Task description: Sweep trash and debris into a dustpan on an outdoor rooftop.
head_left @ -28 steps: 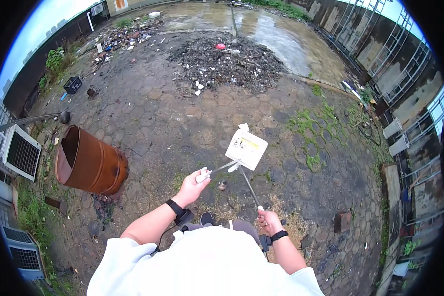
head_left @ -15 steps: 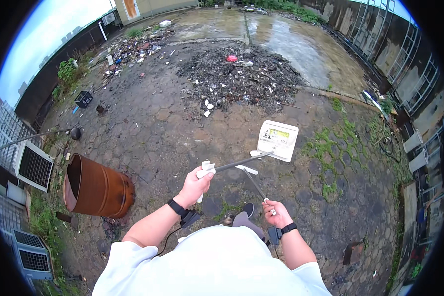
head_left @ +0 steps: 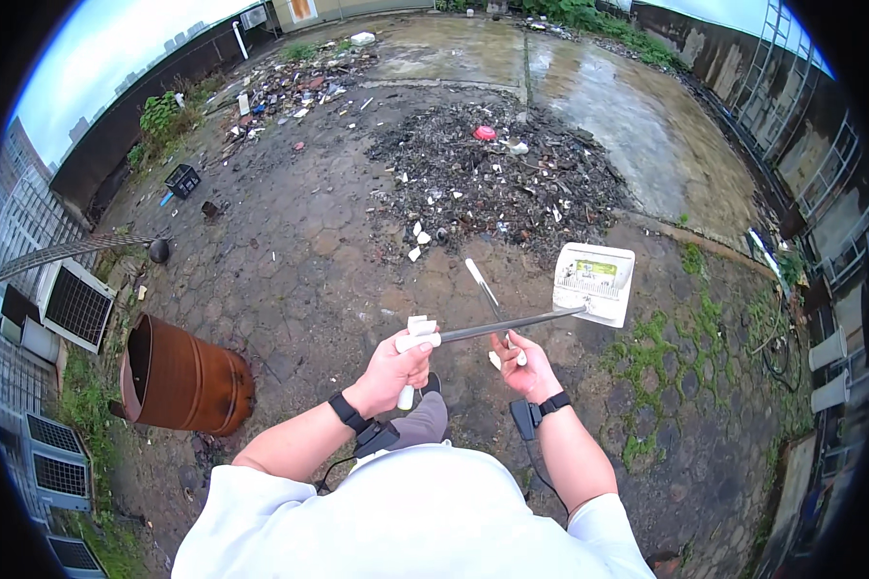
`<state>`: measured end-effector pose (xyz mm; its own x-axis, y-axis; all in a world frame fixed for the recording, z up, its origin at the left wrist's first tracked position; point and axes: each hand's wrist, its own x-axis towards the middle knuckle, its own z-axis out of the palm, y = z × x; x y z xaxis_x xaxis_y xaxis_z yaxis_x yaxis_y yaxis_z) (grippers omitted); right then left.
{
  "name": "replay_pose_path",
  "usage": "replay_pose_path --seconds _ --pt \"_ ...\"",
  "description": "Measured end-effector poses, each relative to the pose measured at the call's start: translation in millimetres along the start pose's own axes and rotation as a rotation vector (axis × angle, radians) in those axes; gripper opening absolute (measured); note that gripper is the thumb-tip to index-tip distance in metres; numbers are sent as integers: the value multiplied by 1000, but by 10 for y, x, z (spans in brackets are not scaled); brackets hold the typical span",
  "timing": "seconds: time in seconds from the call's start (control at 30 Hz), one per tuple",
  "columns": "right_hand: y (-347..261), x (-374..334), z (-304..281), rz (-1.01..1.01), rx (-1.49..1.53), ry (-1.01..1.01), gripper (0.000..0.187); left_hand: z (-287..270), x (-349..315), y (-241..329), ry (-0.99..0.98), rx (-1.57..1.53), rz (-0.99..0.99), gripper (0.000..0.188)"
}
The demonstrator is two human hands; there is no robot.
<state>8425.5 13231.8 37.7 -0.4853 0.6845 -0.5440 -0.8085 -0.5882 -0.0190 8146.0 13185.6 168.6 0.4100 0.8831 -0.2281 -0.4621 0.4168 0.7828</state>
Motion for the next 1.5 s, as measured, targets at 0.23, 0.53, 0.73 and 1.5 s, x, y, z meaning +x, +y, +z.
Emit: replay_pose_path --seconds 0.23,0.53,0.73,1.5 --pt "-1372 1079 569 -68 66 -46 32 -531 1675 378 -47 -147 -62 29" --pt "-2672 2397 1407 -248 -141 177 24 -1299 3799 833 -68 -413 -208 33" --pt "-3756 3208 1578 -321 -186 289 9 -1651 5184 634 123 -608 -443 25" --pt "-7044 5263 2956 -166 -368 390 5 -1655 8971 751 262 -916 -885 50"
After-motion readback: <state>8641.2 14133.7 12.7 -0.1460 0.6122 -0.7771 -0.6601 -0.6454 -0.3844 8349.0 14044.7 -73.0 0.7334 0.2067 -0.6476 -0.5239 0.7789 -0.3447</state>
